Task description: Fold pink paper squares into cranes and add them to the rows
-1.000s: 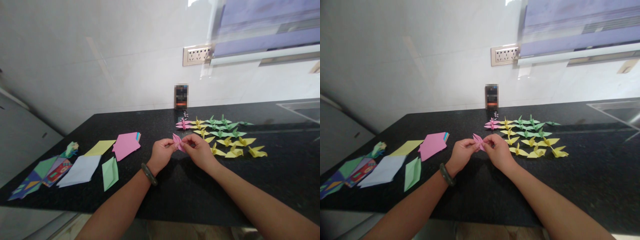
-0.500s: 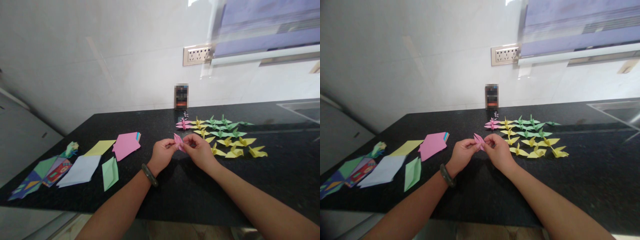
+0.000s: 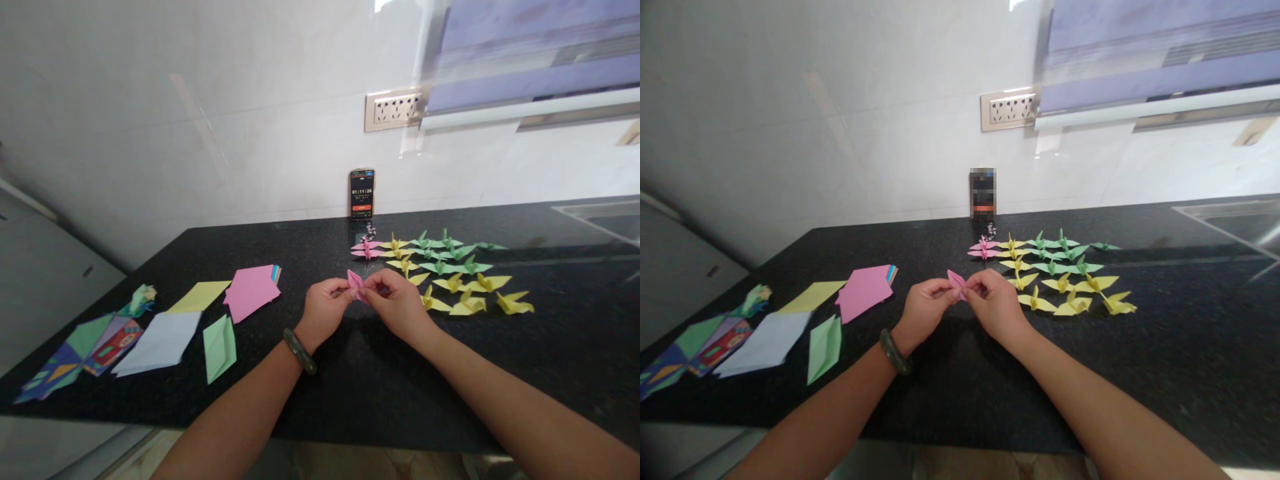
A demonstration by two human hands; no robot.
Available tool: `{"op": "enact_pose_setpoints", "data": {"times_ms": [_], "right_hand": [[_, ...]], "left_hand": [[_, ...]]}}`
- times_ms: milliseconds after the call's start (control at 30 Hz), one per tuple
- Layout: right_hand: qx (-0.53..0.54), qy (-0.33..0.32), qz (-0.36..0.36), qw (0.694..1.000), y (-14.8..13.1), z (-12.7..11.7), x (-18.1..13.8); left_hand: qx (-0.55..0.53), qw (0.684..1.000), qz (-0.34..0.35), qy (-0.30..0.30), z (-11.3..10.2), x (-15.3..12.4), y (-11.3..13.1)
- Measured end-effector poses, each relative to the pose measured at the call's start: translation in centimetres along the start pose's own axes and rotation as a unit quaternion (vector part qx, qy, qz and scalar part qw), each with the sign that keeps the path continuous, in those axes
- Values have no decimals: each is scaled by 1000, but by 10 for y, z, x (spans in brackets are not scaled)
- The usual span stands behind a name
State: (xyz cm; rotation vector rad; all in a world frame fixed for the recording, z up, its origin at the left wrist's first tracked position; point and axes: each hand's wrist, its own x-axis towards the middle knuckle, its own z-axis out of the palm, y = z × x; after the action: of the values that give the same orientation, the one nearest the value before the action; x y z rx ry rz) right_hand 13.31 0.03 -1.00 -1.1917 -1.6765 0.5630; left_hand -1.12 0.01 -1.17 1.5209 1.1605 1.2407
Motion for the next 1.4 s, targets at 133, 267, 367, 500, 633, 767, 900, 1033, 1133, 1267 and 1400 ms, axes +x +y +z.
{"op": "enact_pose_setpoints", "data": {"times_ms": [133,267,367,500,633,767,900,1033,1133,1267,1400], "right_hand": [[-29,-25,-5,999,0,-1,0],[-82,-29,-29,996,1,-2,0],[-126,-33,-69,989,1,-3,0],[-178,-29,-118,977,2,-1,0],[-200,-34,-151,967,2,2,-1],[-195,-53,-172,964,1,2,-2],[-194,-52,-183,962,2,1,-2],[-174,-37,-187,966,4,0,-1],[-162,-36,-181,969,4,-1,-1],[-151,-35,-175,972,4,-1,0],[-141,-39,-163,976,2,-3,0]], "left_hand": [[-4,1000,-15,3,1,-1,2],[-14,999,-32,8,3,-1,4],[4,999,-40,7,4,-1,2],[50,998,-43,5,3,-1,-5],[59,997,-39,9,2,-1,-10],[26,998,-52,21,3,0,-9],[-24,998,-64,9,2,0,-5],[-42,997,-62,-6,1,0,-3],[-31,998,-48,-7,1,1,-4],[-19,999,-35,-15,2,1,-6],[-2,999,-22,-26,1,0,-6]]}}
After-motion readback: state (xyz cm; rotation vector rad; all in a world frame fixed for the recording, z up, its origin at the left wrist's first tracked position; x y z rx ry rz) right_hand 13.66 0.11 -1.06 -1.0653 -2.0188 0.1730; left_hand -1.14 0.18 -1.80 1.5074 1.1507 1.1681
